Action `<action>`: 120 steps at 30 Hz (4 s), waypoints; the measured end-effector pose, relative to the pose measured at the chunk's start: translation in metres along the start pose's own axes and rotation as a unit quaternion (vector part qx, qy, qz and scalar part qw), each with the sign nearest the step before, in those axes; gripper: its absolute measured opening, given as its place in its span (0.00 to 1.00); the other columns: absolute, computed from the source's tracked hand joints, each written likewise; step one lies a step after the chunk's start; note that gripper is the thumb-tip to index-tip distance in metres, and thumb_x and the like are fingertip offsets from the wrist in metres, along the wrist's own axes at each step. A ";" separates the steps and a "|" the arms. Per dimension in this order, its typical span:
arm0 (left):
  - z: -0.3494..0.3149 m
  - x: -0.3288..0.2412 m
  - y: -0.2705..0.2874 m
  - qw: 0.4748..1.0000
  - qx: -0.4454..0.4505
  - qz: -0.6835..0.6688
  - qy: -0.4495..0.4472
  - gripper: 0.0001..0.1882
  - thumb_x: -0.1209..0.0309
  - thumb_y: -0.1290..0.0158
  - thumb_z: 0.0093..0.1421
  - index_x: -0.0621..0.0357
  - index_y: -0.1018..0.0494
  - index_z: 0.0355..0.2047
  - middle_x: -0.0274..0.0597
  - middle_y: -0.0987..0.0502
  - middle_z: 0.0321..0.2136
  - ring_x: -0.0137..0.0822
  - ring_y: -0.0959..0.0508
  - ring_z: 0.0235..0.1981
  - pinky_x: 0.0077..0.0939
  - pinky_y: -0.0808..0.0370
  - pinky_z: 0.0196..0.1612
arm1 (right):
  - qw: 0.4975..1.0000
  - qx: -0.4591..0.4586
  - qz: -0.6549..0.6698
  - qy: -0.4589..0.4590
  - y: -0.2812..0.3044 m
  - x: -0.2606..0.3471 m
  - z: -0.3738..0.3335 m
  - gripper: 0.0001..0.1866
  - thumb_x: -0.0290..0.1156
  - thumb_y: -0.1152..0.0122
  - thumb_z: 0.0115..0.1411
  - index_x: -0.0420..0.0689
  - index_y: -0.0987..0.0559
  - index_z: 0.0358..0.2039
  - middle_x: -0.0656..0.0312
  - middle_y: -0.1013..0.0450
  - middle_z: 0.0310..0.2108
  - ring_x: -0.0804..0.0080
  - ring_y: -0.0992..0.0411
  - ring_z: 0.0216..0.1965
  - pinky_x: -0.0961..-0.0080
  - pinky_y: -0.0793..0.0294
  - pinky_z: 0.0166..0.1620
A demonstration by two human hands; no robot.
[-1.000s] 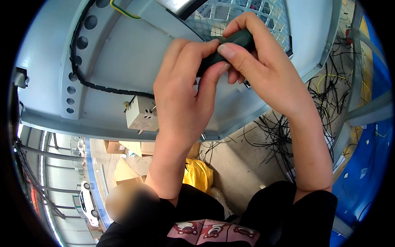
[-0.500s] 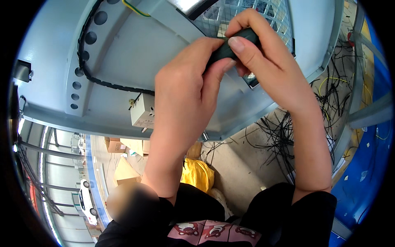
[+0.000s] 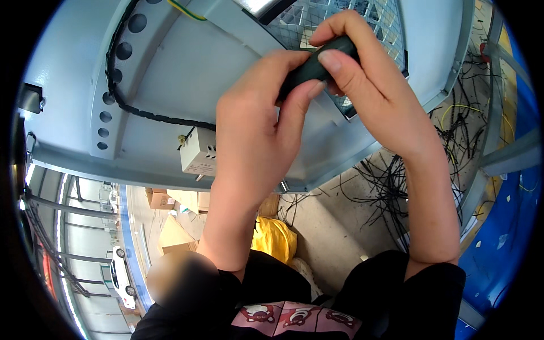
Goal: The person retrieves a yellow wire from a metal cabinet, then uses pliers to strip the insulation from a black wire. They use a screwdriver to connect the stripped wire to a terminal inside the cabinet.
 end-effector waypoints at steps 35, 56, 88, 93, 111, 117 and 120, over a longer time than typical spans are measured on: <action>-0.007 -0.004 0.004 1.000 0.008 0.010 -0.021 0.12 0.74 0.41 0.54 0.61 0.34 0.34 0.47 0.28 0.31 0.50 0.24 0.32 0.43 0.28 0.30 | 0.999 -0.037 0.001 -0.025 -0.004 0.015 -0.002 0.15 0.45 0.55 0.69 0.45 0.30 0.43 0.69 0.35 0.35 0.85 0.38 0.36 0.87 0.40 0.38; -0.010 -0.011 0.007 0.992 -0.079 0.050 -0.086 0.09 0.82 0.43 0.53 0.65 0.29 0.35 0.53 0.24 0.32 0.53 0.23 0.34 0.38 0.27 0.37 | 0.999 0.016 0.030 -0.026 0.003 0.017 0.009 0.14 0.40 0.54 0.72 0.43 0.30 0.35 0.69 0.36 0.25 0.81 0.38 0.24 0.82 0.36 0.29; -0.020 -0.024 -0.005 0.994 -0.075 0.028 -0.069 0.08 0.79 0.45 0.58 0.67 0.27 0.38 0.46 0.24 0.27 0.37 0.24 0.27 0.29 0.29 0.33 | 0.981 -0.015 -0.175 -0.077 0.003 0.055 -0.020 0.23 0.50 0.49 0.66 0.41 0.26 0.25 0.64 0.33 0.19 0.78 0.38 0.21 0.79 0.38 0.27; -0.026 -0.023 -0.010 0.989 -0.142 -0.005 -0.049 0.08 0.76 0.46 0.60 0.67 0.28 0.37 0.43 0.24 0.25 0.32 0.27 0.27 0.27 0.29 0.33 | 0.988 0.003 -0.154 0.031 0.011 0.026 -0.004 0.24 0.50 0.50 0.67 0.43 0.27 0.24 0.67 0.36 0.18 0.79 0.41 0.20 0.78 0.42 0.25; -0.029 -0.038 0.002 0.988 -0.138 0.008 -0.068 0.05 0.79 0.46 0.60 0.70 0.27 0.35 0.43 0.23 0.25 0.29 0.25 0.29 0.23 0.29 0.36 | 0.993 0.016 -0.111 0.045 -0.003 0.036 0.004 0.22 0.49 0.56 0.68 0.40 0.26 0.37 0.65 0.30 0.26 0.78 0.34 0.25 0.79 0.33 0.30; -0.023 -0.019 -0.001 0.984 -0.106 -0.066 -0.129 0.07 0.76 0.47 0.61 0.70 0.27 0.36 0.44 0.22 0.26 0.32 0.25 0.27 0.24 0.29 0.34 | 0.972 0.014 -0.231 0.041 0.007 0.037 -0.010 0.20 0.46 0.56 0.69 0.41 0.26 0.34 0.65 0.31 0.25 0.79 0.34 0.24 0.80 0.33 0.30; -0.022 -0.028 -0.004 0.991 -0.103 -0.056 -0.061 0.08 0.76 0.47 0.60 0.70 0.27 0.36 0.46 0.23 0.25 0.32 0.26 0.26 0.26 0.30 0.33 | 0.989 0.039 -0.113 0.093 0.014 0.013 0.005 0.16 0.41 0.54 0.69 0.41 0.26 0.34 0.65 0.30 0.25 0.78 0.33 0.24 0.80 0.31 0.31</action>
Point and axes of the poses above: each hand's wrist, its own z-axis towards the middle knuckle, its own y-axis out of the back of the hand, x = y × z, the point moved 3 cm from there along z, towards the middle knuckle
